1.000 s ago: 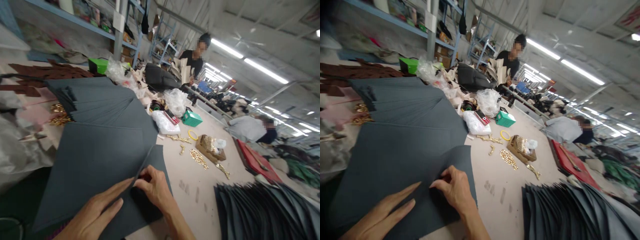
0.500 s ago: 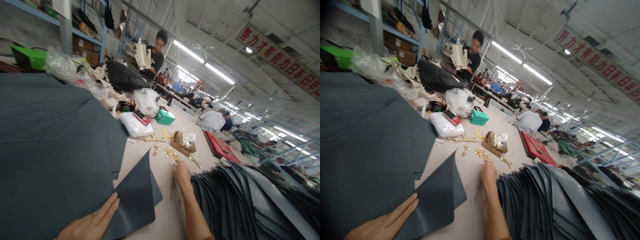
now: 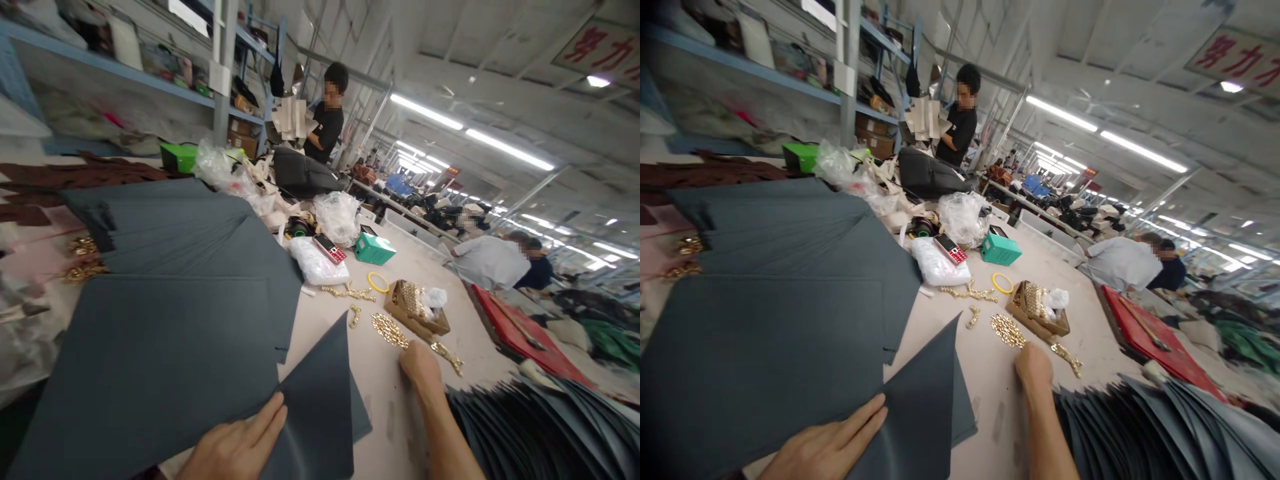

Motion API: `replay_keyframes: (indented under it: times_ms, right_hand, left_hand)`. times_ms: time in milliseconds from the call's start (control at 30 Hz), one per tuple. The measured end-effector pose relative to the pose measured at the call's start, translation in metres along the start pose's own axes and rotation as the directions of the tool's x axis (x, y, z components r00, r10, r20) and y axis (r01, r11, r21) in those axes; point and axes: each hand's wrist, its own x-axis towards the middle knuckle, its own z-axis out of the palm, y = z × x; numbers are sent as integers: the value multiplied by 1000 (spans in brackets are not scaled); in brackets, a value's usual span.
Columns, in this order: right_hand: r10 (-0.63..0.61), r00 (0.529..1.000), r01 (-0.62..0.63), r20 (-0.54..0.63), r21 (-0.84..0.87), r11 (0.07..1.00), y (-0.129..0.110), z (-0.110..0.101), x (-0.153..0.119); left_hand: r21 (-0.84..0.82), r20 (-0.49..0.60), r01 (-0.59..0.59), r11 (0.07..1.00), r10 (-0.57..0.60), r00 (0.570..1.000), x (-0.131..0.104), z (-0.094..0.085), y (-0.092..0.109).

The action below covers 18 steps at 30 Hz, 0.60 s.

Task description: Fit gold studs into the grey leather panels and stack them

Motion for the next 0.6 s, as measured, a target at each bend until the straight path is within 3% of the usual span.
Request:
replay_keyframes:
  times_ms: [133,200,267,333,400,467,600]
  right_hand:
    - [-49,999,45,19,153,987,-6,-25,-11]
    - [-106,994,99,10,268,958,-19,-39,-31]
    - [-230,973,197,14,464,863,-41,-48,-64]
    - [-418,907,267,58,689,674,-70,-48,-102]
    - [-562,811,250,165,769,588,-99,-41,-137]
    - [-632,731,262,256,750,608,-122,-30,-161]
    - [-693,655,369,300,674,640,-144,-16,-173]
  left_hand:
    - [-92,86,57,994,-49,995,1,-23,11]
    - [-123,106,40,992,-27,994,1,-28,12]
    - [-136,102,14,991,-1,995,1,-30,11]
    - [-142,76,-2,990,13,997,0,-31,10]
    - [-155,50,-18,988,26,998,-2,-31,9]
    - [-164,31,-32,986,38,999,-3,-32,9]
    - [-168,10,-44,985,46,999,-3,-32,9]
